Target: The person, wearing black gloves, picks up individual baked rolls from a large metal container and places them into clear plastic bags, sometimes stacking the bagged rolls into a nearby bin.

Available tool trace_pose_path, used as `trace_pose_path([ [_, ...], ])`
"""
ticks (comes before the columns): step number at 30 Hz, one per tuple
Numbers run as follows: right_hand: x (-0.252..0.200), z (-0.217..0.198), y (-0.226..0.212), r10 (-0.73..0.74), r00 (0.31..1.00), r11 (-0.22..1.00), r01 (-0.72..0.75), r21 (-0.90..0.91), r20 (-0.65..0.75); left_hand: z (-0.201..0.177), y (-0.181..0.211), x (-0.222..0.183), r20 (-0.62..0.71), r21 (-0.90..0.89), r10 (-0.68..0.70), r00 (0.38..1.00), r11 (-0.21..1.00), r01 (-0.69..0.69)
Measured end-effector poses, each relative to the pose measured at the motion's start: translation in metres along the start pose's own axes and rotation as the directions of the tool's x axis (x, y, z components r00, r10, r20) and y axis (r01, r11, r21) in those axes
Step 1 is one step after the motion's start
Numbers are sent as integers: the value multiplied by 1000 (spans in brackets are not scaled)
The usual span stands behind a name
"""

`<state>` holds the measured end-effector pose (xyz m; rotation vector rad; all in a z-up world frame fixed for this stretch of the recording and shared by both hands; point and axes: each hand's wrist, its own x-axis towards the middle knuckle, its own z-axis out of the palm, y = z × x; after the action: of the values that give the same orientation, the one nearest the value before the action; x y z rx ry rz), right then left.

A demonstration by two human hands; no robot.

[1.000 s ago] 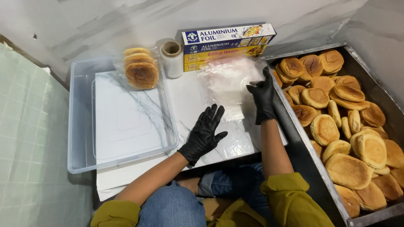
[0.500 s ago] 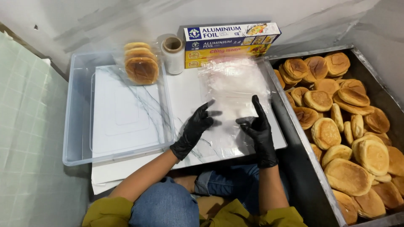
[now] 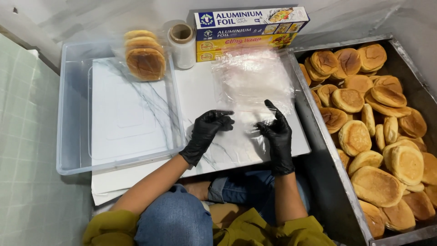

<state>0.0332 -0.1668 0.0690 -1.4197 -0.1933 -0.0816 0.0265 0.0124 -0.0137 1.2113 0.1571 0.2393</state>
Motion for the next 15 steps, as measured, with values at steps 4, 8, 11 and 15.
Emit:
trace_pose_path([
  [4,7,-15,47,13,1000,999,-12,-34,16,-18,-27,11,-3,-122,-65,998,990,64],
  [8,7,-18,56,41,993,994,-51,-95,-108,-17,-28,8,3,98,-64,998,993,63],
  [11,6,-23,60,89,986,991,-102,-87,-142,-34,-64,19,-11,258,5,1000,966,-2],
  [15,6,-24,66,73,992,989,-85,-123,-102,-19,-20,3,11,255,100,995,962,-100],
])
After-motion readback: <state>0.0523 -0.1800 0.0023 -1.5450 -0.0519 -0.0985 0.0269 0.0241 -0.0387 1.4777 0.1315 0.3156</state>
